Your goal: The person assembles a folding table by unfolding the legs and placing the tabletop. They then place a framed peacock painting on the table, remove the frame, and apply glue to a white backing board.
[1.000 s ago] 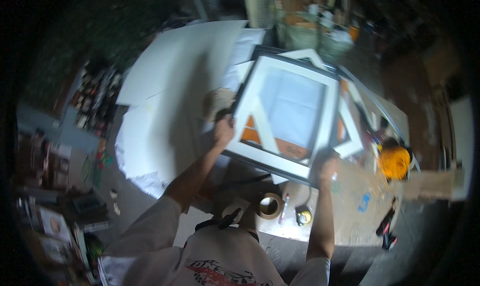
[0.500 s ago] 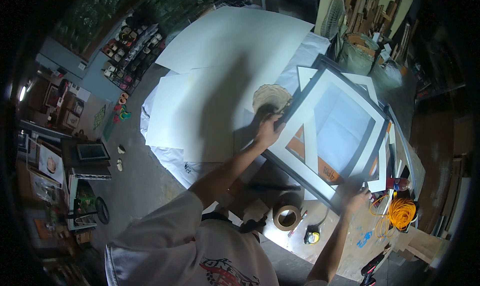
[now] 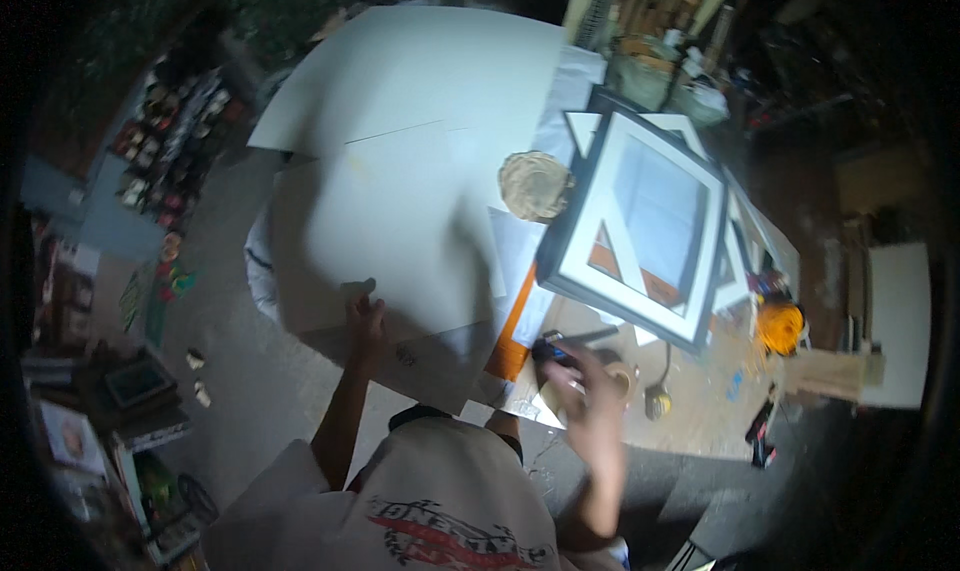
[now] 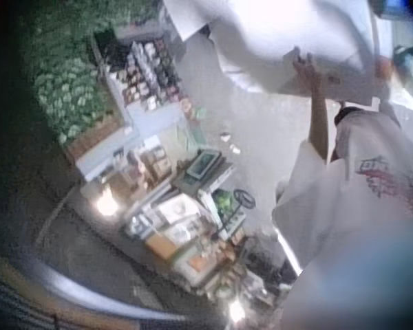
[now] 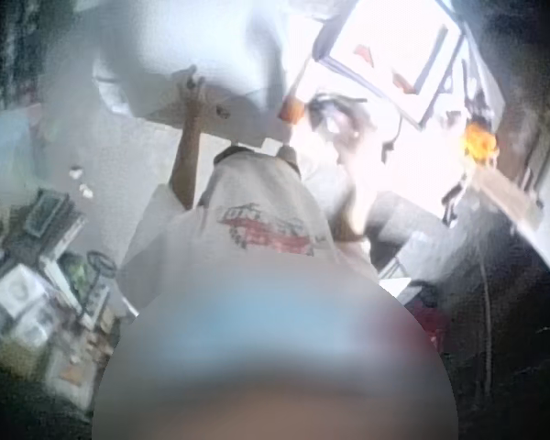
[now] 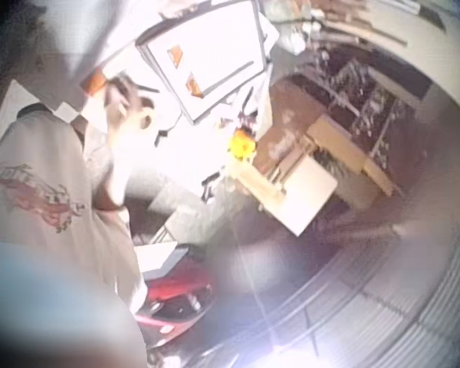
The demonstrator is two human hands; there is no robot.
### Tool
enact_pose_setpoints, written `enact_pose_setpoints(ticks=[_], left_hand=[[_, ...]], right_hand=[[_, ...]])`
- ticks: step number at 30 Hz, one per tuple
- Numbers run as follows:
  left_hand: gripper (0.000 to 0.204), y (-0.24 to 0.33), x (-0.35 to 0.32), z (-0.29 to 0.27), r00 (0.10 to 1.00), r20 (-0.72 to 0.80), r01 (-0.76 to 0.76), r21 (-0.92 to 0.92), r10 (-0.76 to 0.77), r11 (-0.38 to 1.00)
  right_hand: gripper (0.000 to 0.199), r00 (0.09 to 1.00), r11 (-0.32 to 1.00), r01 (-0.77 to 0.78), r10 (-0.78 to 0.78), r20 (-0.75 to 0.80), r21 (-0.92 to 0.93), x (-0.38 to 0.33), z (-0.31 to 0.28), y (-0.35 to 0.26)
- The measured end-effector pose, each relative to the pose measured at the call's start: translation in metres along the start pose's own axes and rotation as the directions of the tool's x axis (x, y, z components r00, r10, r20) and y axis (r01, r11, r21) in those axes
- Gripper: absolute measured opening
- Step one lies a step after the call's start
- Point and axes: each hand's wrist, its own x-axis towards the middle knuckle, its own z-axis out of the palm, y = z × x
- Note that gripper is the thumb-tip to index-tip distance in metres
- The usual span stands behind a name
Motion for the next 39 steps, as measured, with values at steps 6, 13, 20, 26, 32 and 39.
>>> enact_pose_setpoints(ticks=[6, 13, 20, 26, 32, 39], left_hand=[[0.052, 0.02, 0.003, -0.034, 0.884, 0.243, 0.448, -0.203, -0.399, 0.871], [0.044, -0.003, 0.014, -0.056, 0.867, 0.275, 0.484, -0.263, -0.416, 0.834], [0.032, 0.036, 0.038, -0.146, 0.903, 0.385, 0.419, -0.683, -0.192, 0.599], [0.042, 0.048, 0.015, -0.29, 0.951, -0.083, 0.267, -0.265, -0.298, 0.927], [0.049, 0.01, -0.006, -0.367, 0.913, -0.319, 0.039, -0.552, -0.255, 0.833], [0.055, -0.028, 0.031, -0.373, 0.908, -0.306, -0.033, -0.733, -0.287, 0.68]], right_hand=[[0.073, 0.994, 0.811, -0.106, 0.096, -0.049, -0.575, 0.105, 0.216, 0.088], [0.064, 0.973, 0.803, -0.228, 0.164, -0.164, -0.551, 0.107, 0.248, 0.085], [0.047, 0.871, 0.881, 0.197, -0.359, -0.336, -0.43, 0.157, 0.197, 0.105], [0.097, 0.945, 0.806, -0.315, 0.218, -0.242, -0.501, 0.225, 0.224, 0.1], [0.057, 0.946, 0.957, -0.255, 0.219, 0.237, 0.135, 0.231, 0.182, 0.055], [0.041, 0.989, 0.788, 0.088, 0.006, -0.15, 0.609, 0.185, 0.079, -0.014]])
